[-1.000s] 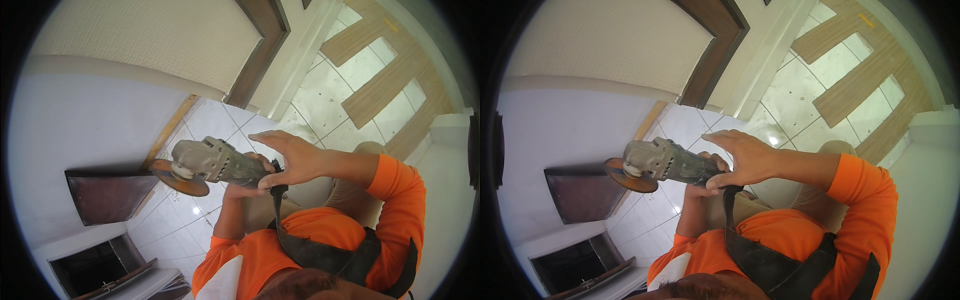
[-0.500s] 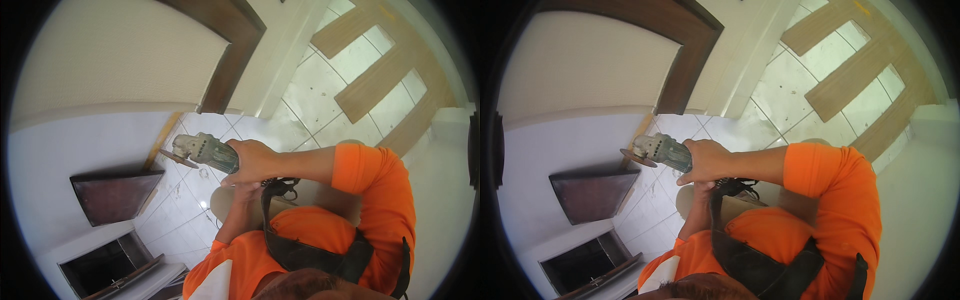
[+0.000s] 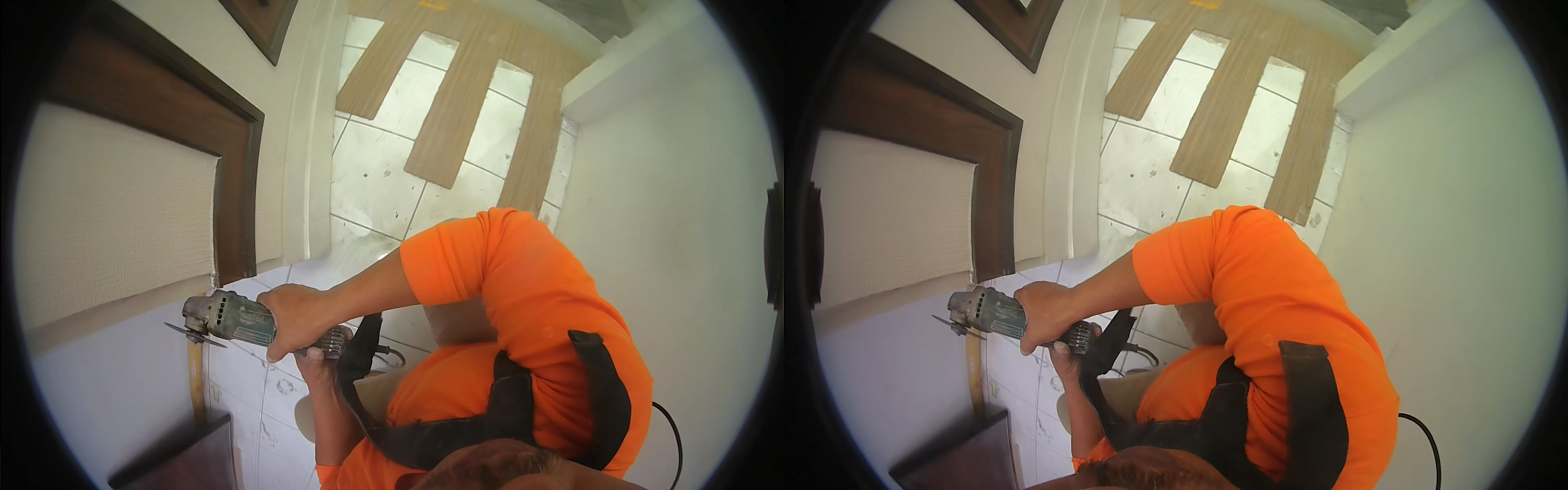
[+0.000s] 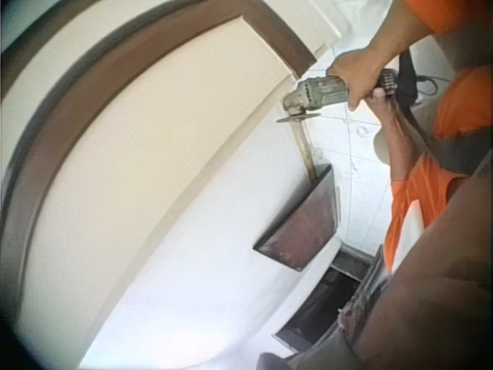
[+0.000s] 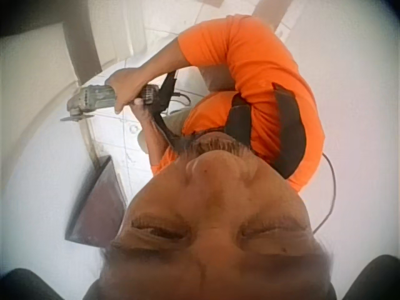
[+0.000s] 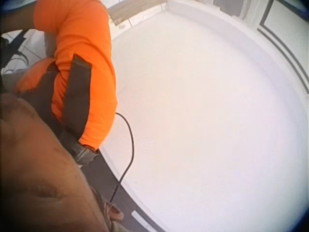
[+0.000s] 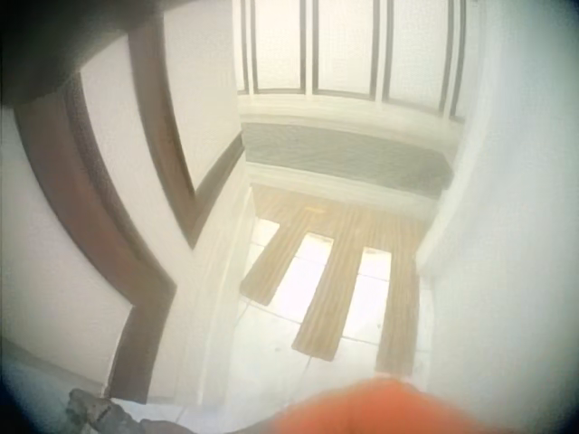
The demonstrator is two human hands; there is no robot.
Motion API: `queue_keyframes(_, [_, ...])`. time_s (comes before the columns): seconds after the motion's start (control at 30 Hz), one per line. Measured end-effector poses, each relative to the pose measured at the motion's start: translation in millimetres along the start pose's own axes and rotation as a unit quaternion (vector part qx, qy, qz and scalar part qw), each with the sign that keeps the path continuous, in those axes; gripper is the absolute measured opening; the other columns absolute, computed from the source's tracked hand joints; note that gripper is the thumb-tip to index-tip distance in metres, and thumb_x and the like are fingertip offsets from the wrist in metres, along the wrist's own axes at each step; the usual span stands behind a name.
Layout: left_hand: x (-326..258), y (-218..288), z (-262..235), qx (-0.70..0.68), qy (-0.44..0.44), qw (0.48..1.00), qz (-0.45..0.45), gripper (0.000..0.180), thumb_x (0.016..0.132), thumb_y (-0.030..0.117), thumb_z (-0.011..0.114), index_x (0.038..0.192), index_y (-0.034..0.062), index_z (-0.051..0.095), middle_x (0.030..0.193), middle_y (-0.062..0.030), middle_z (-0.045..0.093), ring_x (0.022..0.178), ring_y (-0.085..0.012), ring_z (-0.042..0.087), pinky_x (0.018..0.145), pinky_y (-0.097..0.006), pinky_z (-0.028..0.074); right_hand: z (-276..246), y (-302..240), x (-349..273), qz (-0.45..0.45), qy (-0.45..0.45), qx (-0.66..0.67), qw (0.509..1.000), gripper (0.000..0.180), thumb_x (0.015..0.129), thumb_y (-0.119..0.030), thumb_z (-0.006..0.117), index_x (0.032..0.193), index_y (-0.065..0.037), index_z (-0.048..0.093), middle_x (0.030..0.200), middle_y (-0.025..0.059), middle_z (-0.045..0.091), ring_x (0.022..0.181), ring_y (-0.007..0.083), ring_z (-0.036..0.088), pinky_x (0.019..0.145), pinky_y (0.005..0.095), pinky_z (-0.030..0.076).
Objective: The person sits on the floor and uses an angle grinder to smooth the wall surface near the floor. They then place a white trim piece against the wall to check the fit.
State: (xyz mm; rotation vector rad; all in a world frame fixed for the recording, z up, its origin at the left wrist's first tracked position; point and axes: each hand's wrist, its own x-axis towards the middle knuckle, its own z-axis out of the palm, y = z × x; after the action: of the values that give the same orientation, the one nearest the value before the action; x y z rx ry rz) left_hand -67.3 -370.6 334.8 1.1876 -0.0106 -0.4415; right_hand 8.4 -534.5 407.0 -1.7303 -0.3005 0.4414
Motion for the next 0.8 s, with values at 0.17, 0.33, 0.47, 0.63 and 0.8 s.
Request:
queue_keyframes(0.17, [-3,16,-38,0.063,-0.009,0.997,-0.045,0.082,0.072,0.046,0.087,0.126,-0.0071,0.055,0.102,-0.0190,0.067,0.085,-0.0311,0.073,0.073,-0.040,0.063,42,1,20,0.008,0.030,-0.031,0.999,0.073,0.064,-0.043,0.091,0.109,0.008,0.064,0.096,0.0248,0.072,0.094,0.0416,0.072,0.087,0.0439,0.056])
queue_keyframes(0.33, [-14,2,-91,0.030,-0.085,0.994,-0.061,0.090,0.066,0.045,0.090,0.130,-0.0062,0.052,0.107,-0.0190,0.062,0.085,-0.0309,0.072,0.075,-0.040,0.065,80,16,33,0.046,-0.023,0.038,0.998,0.078,0.064,-0.053,0.093,0.109,0.006,0.067,0.094,0.0198,0.074,0.086,0.0326,0.074,0.074,0.0395,0.059])
queue_keyframes(0.47, [-4,14,-96,-0.018,-0.146,0.985,-0.091,0.091,0.065,0.043,0.091,0.131,-0.0048,0.050,0.109,-0.0181,0.060,0.088,-0.0301,0.071,0.076,-0.041,0.065,75,9,34,0.098,-0.077,0.102,0.987,0.068,0.070,-0.049,0.094,0.108,0.001,0.068,0.091,0.0123,0.074,0.077,0.0219,0.072,0.061,0.0325,0.058])
queue_keyframes(0.63, [-15,22,-104,-0.052,-0.141,0.980,-0.129,0.092,0.065,0.045,0.090,0.131,-0.0050,0.050,0.110,-0.0192,0.061,0.087,-0.0307,0.072,0.073,-0.041,0.066,80,3,38,0.121,-0.129,0.164,0.970,0.059,0.072,-0.041,0.095,0.106,0.000,0.068,0.089,0.0091,0.073,0.075,0.0179,0.070,0.060,0.0306,0.057])
queue_keyframes(0.8, [-46,19,-103,-0.036,-0.042,0.991,-0.118,0.094,0.069,0.047,0.088,0.136,-0.0061,0.048,0.112,-0.0213,0.060,0.096,-0.0328,0.072,0.082,-0.047,0.068,120,39,41,0.035,-0.091,0.172,0.980,0.061,0.069,-0.030,0.089,0.112,0.005,0.066,0.093,0.0114,0.074,0.079,0.0191,0.071,0.061,0.0335,0.058])
